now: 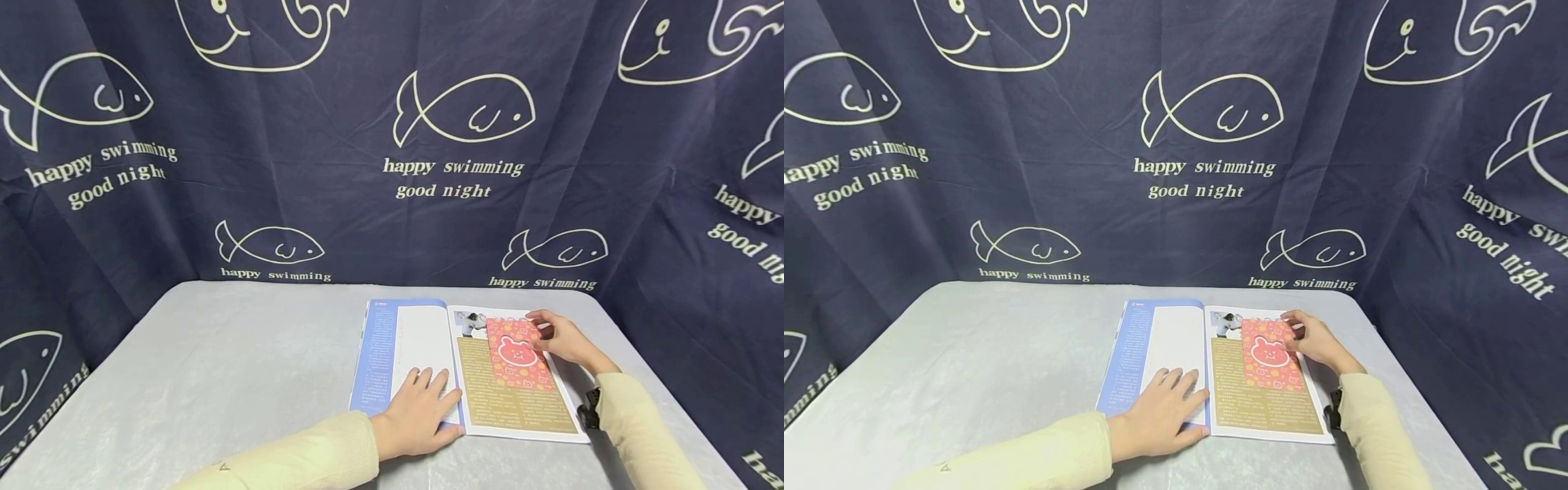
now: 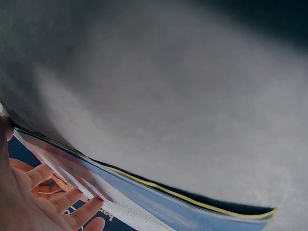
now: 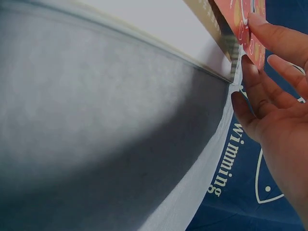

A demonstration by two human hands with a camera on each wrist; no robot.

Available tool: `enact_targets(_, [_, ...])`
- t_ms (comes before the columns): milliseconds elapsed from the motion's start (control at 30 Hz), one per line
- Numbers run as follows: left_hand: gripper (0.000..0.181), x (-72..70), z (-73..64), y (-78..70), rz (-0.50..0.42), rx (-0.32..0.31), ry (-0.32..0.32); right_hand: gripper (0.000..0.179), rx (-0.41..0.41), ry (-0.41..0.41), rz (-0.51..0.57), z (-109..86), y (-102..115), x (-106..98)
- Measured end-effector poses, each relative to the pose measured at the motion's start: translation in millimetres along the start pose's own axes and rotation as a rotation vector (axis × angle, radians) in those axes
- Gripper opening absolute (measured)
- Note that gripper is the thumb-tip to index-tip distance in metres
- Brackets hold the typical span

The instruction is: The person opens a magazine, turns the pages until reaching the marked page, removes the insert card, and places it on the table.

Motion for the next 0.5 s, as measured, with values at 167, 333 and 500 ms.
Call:
enact_targets(167, [0.057,0.4,0.2,0.1,-0.005,0.001,0.0,0.057,0.005,-0.011,0.025,-0.8,0.6,-1.9])
enact_targets(333, [0.057,0.5,-0.1,0.6,0.0,-0.002,0.002,0.058,-0.001,-0.023,0.075,-2.4,2.0,-3.2])
enact_targets(500, [0.057,-0.5,0.0,0.5,0.004,-0.007,0.009,0.059,0.02,-0.049,0.119,-3.8,1.2,-4.9])
Point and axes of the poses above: each hand's wrist, its own z-axis towards the middle knuckle, its own x-axis out of the palm, y = z × x, the point moved 6 cm from there along z, towards the middle knuckle, and after that the axes turned 3 degrees about -y, right-handed, at the moved point
